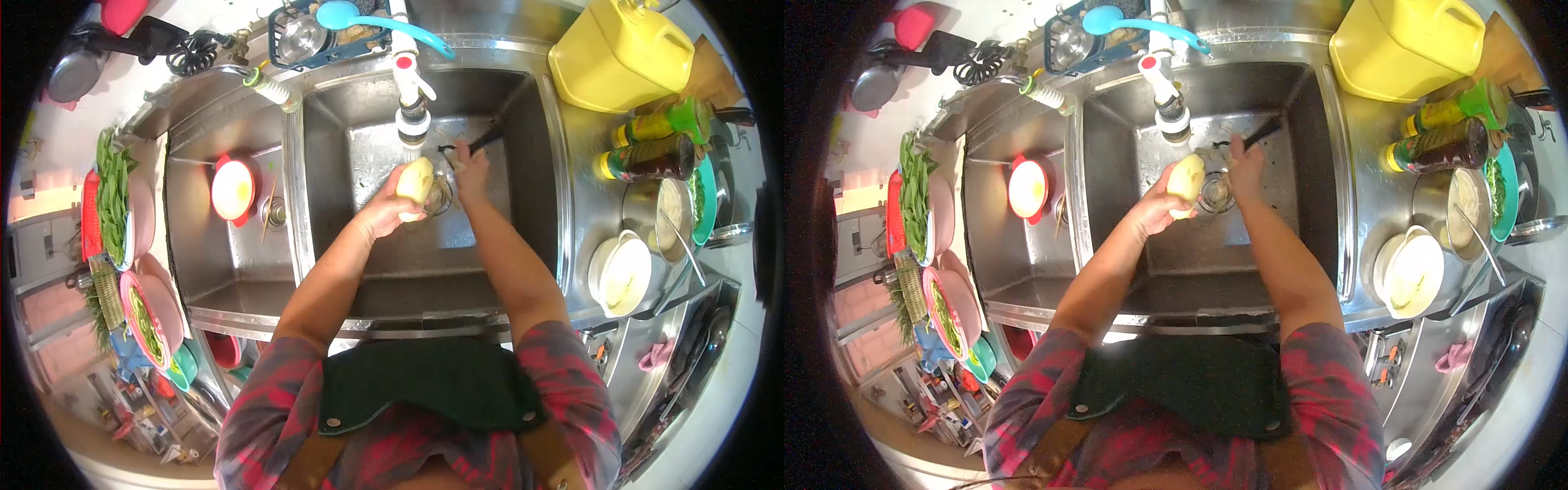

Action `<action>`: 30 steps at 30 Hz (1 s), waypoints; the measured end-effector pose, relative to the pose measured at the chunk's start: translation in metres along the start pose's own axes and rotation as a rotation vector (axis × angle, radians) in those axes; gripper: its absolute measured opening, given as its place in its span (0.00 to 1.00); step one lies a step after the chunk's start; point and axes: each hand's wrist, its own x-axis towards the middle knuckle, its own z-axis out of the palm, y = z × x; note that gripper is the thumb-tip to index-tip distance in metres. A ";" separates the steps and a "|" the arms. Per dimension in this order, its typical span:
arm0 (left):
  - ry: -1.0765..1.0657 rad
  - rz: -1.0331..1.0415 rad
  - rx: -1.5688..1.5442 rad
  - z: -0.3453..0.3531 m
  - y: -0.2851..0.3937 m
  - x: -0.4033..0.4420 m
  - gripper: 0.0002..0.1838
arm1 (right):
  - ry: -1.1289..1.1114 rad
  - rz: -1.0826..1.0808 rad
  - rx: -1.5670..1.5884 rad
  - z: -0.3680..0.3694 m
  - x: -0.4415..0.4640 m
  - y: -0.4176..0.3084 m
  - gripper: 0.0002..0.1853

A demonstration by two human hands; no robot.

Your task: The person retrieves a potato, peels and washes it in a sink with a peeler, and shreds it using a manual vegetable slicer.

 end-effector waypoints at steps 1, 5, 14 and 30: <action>0.030 -0.007 -0.021 0.000 0.001 0.000 0.42 | -0.002 0.057 0.007 -0.003 -0.002 -0.005 0.11; 0.100 -0.054 -0.094 -0.002 -0.001 0.007 0.43 | -0.199 -0.051 0.038 0.016 -0.041 -0.027 0.14; 0.132 -0.035 -0.138 0.004 0.008 0.005 0.39 | -0.065 0.040 0.069 0.014 -0.032 -0.019 0.11; 0.099 -0.380 -0.429 -0.028 -0.002 0.038 0.22 | 0.141 0.175 0.245 -0.006 -0.001 0.036 0.08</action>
